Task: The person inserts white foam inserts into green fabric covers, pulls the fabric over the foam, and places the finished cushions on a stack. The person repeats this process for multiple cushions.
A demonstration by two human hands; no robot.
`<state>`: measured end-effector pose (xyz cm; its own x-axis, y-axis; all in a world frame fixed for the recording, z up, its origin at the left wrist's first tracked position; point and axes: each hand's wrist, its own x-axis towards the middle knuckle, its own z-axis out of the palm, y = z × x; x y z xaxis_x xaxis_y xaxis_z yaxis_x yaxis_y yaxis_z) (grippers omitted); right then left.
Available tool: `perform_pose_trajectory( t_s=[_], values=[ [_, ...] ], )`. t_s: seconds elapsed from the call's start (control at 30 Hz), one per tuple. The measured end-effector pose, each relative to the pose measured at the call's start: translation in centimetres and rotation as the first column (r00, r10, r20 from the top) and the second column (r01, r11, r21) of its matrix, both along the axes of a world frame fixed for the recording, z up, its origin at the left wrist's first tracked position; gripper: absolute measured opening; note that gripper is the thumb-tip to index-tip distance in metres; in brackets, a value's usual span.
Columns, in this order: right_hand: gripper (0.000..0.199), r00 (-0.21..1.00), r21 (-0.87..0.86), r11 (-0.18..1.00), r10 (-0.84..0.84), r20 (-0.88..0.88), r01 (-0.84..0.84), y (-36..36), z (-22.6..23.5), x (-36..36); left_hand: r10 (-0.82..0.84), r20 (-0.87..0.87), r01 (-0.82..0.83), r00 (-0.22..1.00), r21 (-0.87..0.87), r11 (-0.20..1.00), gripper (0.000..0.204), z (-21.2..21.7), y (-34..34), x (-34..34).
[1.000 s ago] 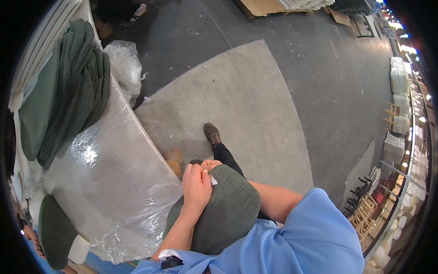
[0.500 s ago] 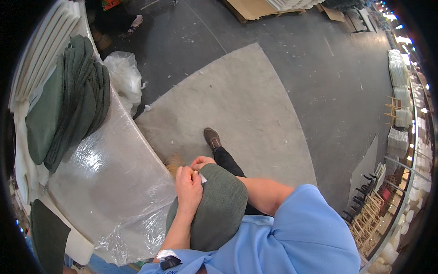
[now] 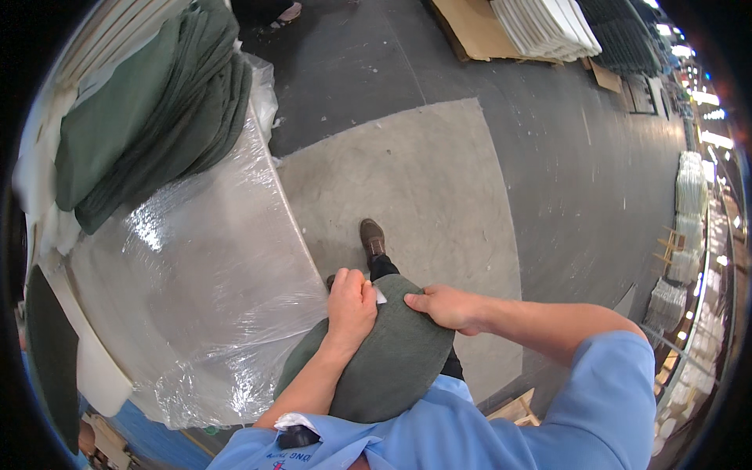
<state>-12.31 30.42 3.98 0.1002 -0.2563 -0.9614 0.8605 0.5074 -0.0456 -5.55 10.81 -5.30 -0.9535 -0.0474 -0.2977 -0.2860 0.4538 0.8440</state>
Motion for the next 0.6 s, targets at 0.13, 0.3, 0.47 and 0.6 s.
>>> perform_pose_trajectory(
  t_s=[0.13,0.3,0.47,0.6],
  values=[
    [0.062,0.974,0.142,0.964,0.223,0.032,-0.226,-3.2,-0.8,-3.0,-0.002,0.024,0.002,1.0,0.004,1.0,0.014,-0.2,0.0,-0.1],
    [0.061,0.952,0.021,0.954,0.3,-0.062,-0.299,-3.7,-5.9,-3.1,0.062,-0.018,-0.062,0.998,0.013,0.998,0.006,-0.1,0.5,-0.3],
    [0.067,0.918,-0.048,0.925,0.367,-0.152,-0.378,-4.2,-9.3,-3.0,0.172,-0.262,-0.17,0.95,0.031,0.985,0.019,1.4,1.0,-1.1],
    [0.066,0.857,-0.033,0.877,0.46,-0.233,-0.479,-5.8,-7.8,-3.5,0.229,-0.291,-0.267,0.929,-0.101,0.958,0.027,4.3,-2.6,0.6]
  ],
)
